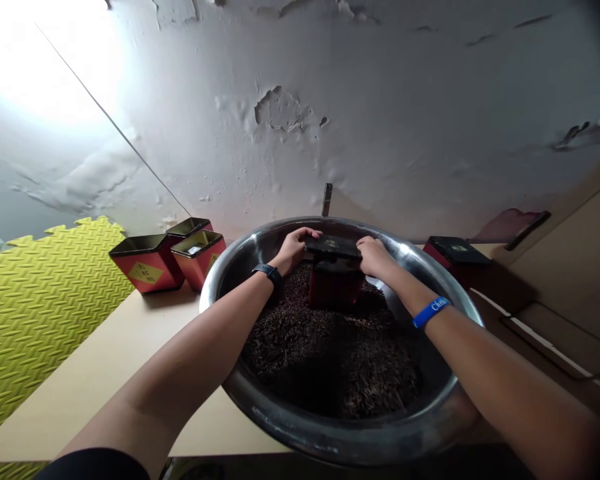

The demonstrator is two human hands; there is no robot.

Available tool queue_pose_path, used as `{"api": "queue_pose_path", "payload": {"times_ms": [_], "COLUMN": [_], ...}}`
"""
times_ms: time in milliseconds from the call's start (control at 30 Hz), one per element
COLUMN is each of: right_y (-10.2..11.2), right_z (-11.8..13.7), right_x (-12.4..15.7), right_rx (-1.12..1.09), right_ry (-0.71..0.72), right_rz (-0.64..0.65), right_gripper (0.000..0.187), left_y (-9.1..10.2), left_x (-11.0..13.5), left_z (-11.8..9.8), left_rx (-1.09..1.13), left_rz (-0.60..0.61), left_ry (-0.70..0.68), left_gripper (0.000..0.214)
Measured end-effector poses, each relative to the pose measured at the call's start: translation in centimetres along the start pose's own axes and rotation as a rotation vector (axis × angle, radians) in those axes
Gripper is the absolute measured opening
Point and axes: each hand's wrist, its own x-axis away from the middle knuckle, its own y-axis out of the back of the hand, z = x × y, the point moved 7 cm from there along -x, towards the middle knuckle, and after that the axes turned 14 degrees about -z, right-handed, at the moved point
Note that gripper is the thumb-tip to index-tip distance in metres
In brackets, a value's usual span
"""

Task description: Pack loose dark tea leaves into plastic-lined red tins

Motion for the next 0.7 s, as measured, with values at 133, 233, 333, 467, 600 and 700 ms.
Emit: {"api": "queue_pose_path", "payload": {"times_ms": [133, 233, 333, 467, 600, 700], "right_y": [-0.1, 1.1, 1.6, 0.6, -0.3, -0.8], "right_z": [-1.2, -1.4, 0.0, 1.3, 0.4, 0.2], "right_x": [0.0, -0.1, 0.3, 0.8, 0.6, 0.7], "right_rx": [-0.103, -0.381, -0.477, -0.239, -0.091, -0.06], "right_ry": [-0.004, 0.012, 0.162, 0.329, 0.294, 0.307], "right_rz": [0.161, 0.149, 0.173, 0.207, 0.198, 0.221], "right_gripper": [0.019, 0.045, 0.074, 0.093, 0.098, 0.099], "left_y": [-0.2, -0.5, -1.2, -1.2, -0.3, -0.4], "left_x": [0.4, 0.9, 1.6, 1.3, -0.1, 0.2], "left_z": [1.0, 0.6, -0.2, -0.5, 1.4, 2.5], "left_rx": [-0.254, -0.393, -0.53, -0.632, -0.499, -0.335], "left_rz": [0.104, 0.121, 0.18, 0.188, 0.085, 0.026], "left_ry": [-0.098, -0.218, -0.346, -0.41, -0.065, 0.177], "left_gripper": [0.02, 0.028, 0.038, 0.043, 0.033, 0.025]}}
